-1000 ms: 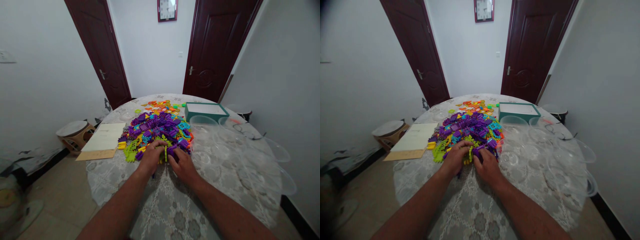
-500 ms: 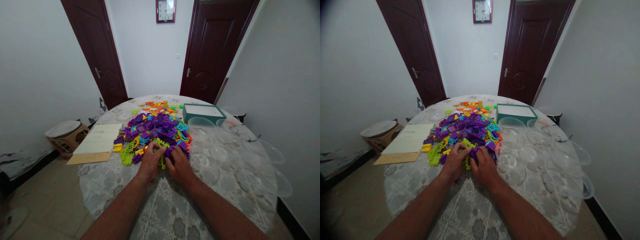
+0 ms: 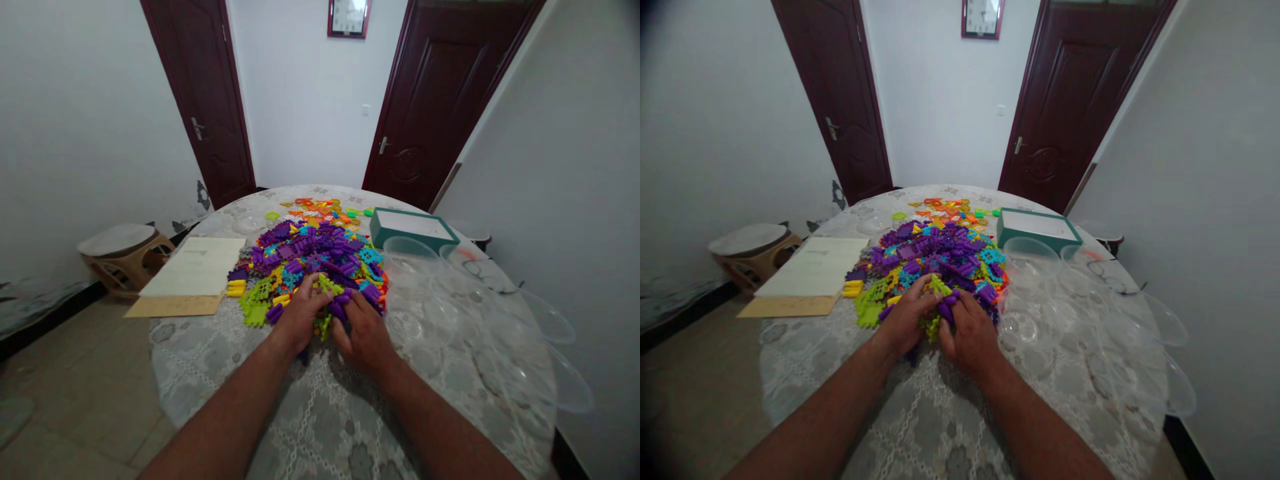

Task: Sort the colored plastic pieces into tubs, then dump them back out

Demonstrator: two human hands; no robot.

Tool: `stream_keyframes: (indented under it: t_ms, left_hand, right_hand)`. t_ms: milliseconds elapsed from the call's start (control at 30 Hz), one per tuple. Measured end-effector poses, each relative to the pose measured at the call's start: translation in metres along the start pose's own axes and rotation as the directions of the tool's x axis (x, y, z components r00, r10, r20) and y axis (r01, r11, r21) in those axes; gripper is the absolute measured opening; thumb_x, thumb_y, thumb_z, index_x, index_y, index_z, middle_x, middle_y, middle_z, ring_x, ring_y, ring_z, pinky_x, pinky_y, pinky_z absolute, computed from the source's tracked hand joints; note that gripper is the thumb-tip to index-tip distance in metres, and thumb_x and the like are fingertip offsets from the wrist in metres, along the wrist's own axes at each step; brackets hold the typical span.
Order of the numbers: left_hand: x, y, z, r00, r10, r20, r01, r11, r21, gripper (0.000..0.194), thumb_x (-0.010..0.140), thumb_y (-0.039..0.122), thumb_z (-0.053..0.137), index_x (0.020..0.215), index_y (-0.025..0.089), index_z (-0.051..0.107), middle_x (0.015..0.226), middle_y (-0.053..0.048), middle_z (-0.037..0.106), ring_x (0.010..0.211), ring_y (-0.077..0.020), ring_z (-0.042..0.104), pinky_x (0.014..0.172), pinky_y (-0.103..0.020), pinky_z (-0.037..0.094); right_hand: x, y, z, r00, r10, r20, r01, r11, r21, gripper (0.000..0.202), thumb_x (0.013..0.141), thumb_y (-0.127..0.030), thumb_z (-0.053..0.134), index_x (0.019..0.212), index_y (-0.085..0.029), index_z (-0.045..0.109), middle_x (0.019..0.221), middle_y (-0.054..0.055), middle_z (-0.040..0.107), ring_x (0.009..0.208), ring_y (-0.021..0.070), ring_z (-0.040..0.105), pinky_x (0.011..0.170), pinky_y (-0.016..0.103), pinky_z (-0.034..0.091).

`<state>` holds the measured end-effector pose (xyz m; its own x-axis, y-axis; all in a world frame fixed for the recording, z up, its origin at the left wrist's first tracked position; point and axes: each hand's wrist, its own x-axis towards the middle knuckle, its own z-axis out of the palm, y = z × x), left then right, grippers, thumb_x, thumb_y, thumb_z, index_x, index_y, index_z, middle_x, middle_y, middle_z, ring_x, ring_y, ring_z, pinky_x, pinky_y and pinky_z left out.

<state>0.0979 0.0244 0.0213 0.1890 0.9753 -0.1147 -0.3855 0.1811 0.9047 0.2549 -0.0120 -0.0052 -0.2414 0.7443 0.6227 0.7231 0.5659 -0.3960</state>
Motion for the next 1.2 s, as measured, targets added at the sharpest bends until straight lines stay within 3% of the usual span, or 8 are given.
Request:
stream_keyframes:
  t_ms: [200,433,600,700,867,1000,1200]
  left_hand:
    - [-0.0027,0.0022,0.0027,0.992,0.004,0.125,0.005,0.997,-0.071,0.04,0.073,0.026,0.084,0.11,0.022,0.067,0.104,-0.004,0.075,0.092,-0.0186,0.071,0.083,-0.028,0.052]
    - [0.0012,0.0019,0.0007,1.0,0.026,0.017,-0.025,0.995,-0.098,0.03,0.07,0.028,0.086,0.091,0.022,0.065,0.081,0.003,0.066,0.071,-0.0132,0.061,0.066,-0.024,0.046]
    - [0.0017,0.0049,0.0008,0.999,0.001,0.038,0.005,0.99,-0.139,0.035,0.068,0.027,0.088,0.096,0.02,0.069,0.084,0.002,0.068,0.071,-0.0125,0.062,0.067,-0.025,0.048]
    - [0.0011,0.0043,0.0023,0.997,-0.042,0.065,0.053,0.984,-0.172,0.036,0.069,0.032,0.09,0.095,0.019,0.068,0.08,0.002,0.068,0.066,-0.0113,0.061,0.064,-0.024,0.048]
    - [0.0025,-0.0024,0.0008,0.992,-0.108,0.062,0.118,0.977,-0.179,0.04,0.071,0.042,0.091,0.083,0.02,0.06,0.074,0.005,0.063,0.062,-0.0106,0.059,0.057,-0.023,0.044]
    - [0.0032,-0.004,-0.0015,0.991,-0.133,0.018,0.134,0.976,-0.173,0.04,0.072,0.042,0.09,0.082,0.021,0.057,0.073,0.006,0.059,0.061,-0.0098,0.056,0.052,-0.022,0.039]
    - [0.0019,-0.0027,-0.0009,0.985,-0.169,0.017,0.169,0.963,-0.21,0.04,0.069,0.038,0.091,0.081,0.021,0.057,0.075,0.006,0.061,0.063,-0.0097,0.055,0.054,-0.022,0.042]
  right_hand:
    - [0.0024,-0.0049,-0.0071,0.998,-0.011,0.054,0.009,0.999,0.046,0.041,0.094,-0.018,0.056,0.134,-0.017,0.061,0.136,0.017,0.062,0.131,0.03,0.059,0.116,0.048,0.051]
    - [0.0027,-0.0052,-0.0066,0.996,0.045,0.082,-0.048,0.998,0.03,0.031,0.097,-0.022,0.051,0.124,-0.018,0.065,0.12,0.015,0.063,0.115,0.0294,0.063,0.106,0.046,0.055]
    - [0.0066,-0.004,-0.0064,0.995,0.062,0.075,-0.067,0.996,0.055,0.029,0.097,-0.02,0.053,0.123,-0.018,0.066,0.118,0.014,0.065,0.114,0.0284,0.063,0.106,0.044,0.055]
    - [0.0074,-0.0039,-0.006,0.998,0.035,0.06,-0.039,0.997,0.069,0.025,0.096,-0.018,0.054,0.117,-0.019,0.068,0.118,0.013,0.067,0.119,0.0288,0.063,0.11,0.045,0.053]
    - [0.0063,-0.005,-0.0041,0.998,-0.035,0.049,0.031,0.996,0.082,0.033,0.096,-0.016,0.056,0.126,-0.018,0.067,0.128,0.014,0.067,0.13,0.029,0.06,0.117,0.047,0.051]
    - [0.0064,-0.0049,-0.0043,0.999,-0.04,0.019,0.038,0.996,0.084,0.032,0.096,-0.016,0.057,0.126,-0.018,0.067,0.131,0.015,0.066,0.13,0.0284,0.059,0.116,0.047,0.052]
    - [0.0066,-0.0015,-0.0081,1.0,-0.03,-0.008,0.03,0.996,0.08,0.032,0.096,-0.015,0.056,0.126,-0.018,0.068,0.13,0.015,0.066,0.131,0.028,0.059,0.117,0.048,0.051]
